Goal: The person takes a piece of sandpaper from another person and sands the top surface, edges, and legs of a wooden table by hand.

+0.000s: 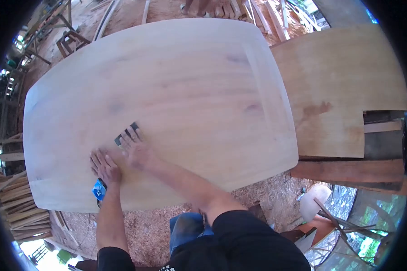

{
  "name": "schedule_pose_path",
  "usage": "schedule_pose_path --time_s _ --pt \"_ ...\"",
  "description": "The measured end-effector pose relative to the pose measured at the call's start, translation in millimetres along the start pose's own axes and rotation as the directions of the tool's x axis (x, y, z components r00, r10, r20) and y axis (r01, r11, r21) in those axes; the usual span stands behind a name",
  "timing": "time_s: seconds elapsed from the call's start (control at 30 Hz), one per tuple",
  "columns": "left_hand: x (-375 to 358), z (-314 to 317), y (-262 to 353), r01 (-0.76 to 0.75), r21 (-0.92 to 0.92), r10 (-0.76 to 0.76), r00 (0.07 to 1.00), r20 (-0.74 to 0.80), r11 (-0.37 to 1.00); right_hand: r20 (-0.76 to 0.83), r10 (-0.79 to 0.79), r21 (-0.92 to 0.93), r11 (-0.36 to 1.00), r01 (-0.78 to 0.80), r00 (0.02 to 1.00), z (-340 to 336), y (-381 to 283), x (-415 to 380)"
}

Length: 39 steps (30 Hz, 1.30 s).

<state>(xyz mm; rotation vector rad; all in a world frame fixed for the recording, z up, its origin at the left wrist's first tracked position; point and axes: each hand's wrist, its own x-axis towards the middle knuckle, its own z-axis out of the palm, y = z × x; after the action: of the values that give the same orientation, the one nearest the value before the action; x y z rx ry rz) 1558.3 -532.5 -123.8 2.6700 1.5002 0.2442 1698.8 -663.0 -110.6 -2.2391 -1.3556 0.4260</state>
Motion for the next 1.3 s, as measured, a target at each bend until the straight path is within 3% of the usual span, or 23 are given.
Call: schedule_pose_path --time_s 0.07,0.13,0.23,0.27,0.3,0.4,0.43,0.5,0.57,0.63,0.7,0.77,0.87,0.97,1.0,1.03,1.07,1.1,1.13,1.23,1.3 --pt "-0.1 3.6 -0.3 0.000 0.002 0.000 1.000 -0.002 1.000 -0.054 0.047 -0.039 0.998 -0.049 0.997 4.6 62.0 -19.1" --pt "1.8 6.5 -1.8 0.000 0.007 0.000 1.000 -0.004 1.000 -0.153 0.216 -0.350 0.901 -0.257 0.964 -52.3 153.1 -82.9" --pt "-0.4 9.8 -6.1 -0.011 0.034 0.011 1.000 -0.002 0.999 -0.586 0.205 -0.427 0.744 -0.514 0.784 -137.9 348.5 -212.7" --pt "-1.1 9.2 -2.5 -0.010 0.047 0.010 1.000 -0.018 0.999 -0.437 0.402 -0.693 0.420 -0.587 0.804 -165.7 403.2 -253.3" --pt "0.1 7.7 -0.6 -0.009 0.063 0.011 0.999 -0.035 0.998 -0.443 0.676 -0.349 0.476 -0.808 0.589 -217.9 387.9 -264.7" --pt "-0.8 3.3 2.5 -0.002 0.044 0.003 1.000 -0.025 0.999 -0.403 0.767 -0.612 0.180 -0.770 0.500 -226.0 449.7 -279.7" --pt "-0.7 4.1 2.7 -0.003 0.050 0.005 1.000 -0.029 0.999 -0.511 0.744 -0.199 0.385 -0.901 0.431 -208.6 439.6 -246.8" --pt "0.9 5.2 2.1 -0.001 0.068 0.004 0.999 -0.042 0.998 -0.522 0.391 -0.607 0.454 -0.652 0.758 -125.9 407.8 -177.1" --pt "0.2 0.9 3.4 0.004 0.066 -0.001 0.999 -0.034 0.998 -0.480 0.219 -0.472 0.753 -0.460 0.850 -63.3 268.1 -75.4" --pt "2.5 -2.5 6.1 0.000 0.060 0.002 1.000 -0.029 0.998 -0.336 0.085 -0.309 0.931 -0.195 0.938 -11.7 138.8 10.9" --pt "-0.4 -8.8 10.9 -0.001 0.048 0.002 1.000 -0.018 0.999 -0.192 -0.054 -0.127 0.992 0.030 0.980 15.5 46.8 66.5" --pt "2.7 -7.4 11.3 0.010 0.058 -0.009 1.000 -0.013 0.998 -0.073 -0.147 -0.034 0.989 0.145 0.986 12.1 4.5 95.3" --pt "2.2 -5.3 5.8 -0.005 0.042 0.006 1.000 -0.018 0.999 0.090 -0.090 -0.051 0.994 0.095 0.992 -15.7 47.9 78.9" --pt "1.4 -3.9 5.6 0.011 0.040 -0.011 1.000 -0.009 0.999 -0.151 0.061 -0.323 0.940 -0.107 0.987 -71.8 207.3 -22.1" --pt "0.6 -4.5 5.4 0.016 0.046 -0.016 1.000 0.002 0.999 -0.212 0.147 -0.457 0.859 -0.231 0.966 -104.2 266.2 -62.2" --pt "1.0 -4.2 6.3 0.016 0.050 -0.015 1.000 -0.008 0.999 -0.261 0.236 -0.658 0.666 -0.351 0.936 -137.0 327.7 -103.5" --pt "0.9 -4.0 7.0 0.010 0.053 -0.010 1.000 -0.014 0.999 -0.257 0.357 -0.856 0.348 -0.383 0.898 -172.7 370.6 -139.6" --pt "2.1 -3.9 7.5 0.003 0.055 -0.002 1.000 -0.021 0.998 -0.366 0.387 -0.440 0.729 -0.524 0.846 -215.8 401.3 -172.0" --pt "4.2 -3.6 8.0 0.002 0.062 0.000 1.000 -0.021 0.998 -0.445 0.495 -0.222 0.746 -0.627 0.746 -251.5 413.0 -188.5" --pt "2.5 -3.3 6.8 0.021 0.061 -0.020 1.000 -0.015 0.998 -0.591 0.724 -0.196 0.300 -0.934 0.357 -237.4 478.2 -182.8" --pt "3.0 -2.7 6.5 0.033 0.039 -0.033 0.999 -0.010 0.999 -0.627 0.551 -0.219 0.553 -0.804 0.551 -203.8 428.7 -118.3"
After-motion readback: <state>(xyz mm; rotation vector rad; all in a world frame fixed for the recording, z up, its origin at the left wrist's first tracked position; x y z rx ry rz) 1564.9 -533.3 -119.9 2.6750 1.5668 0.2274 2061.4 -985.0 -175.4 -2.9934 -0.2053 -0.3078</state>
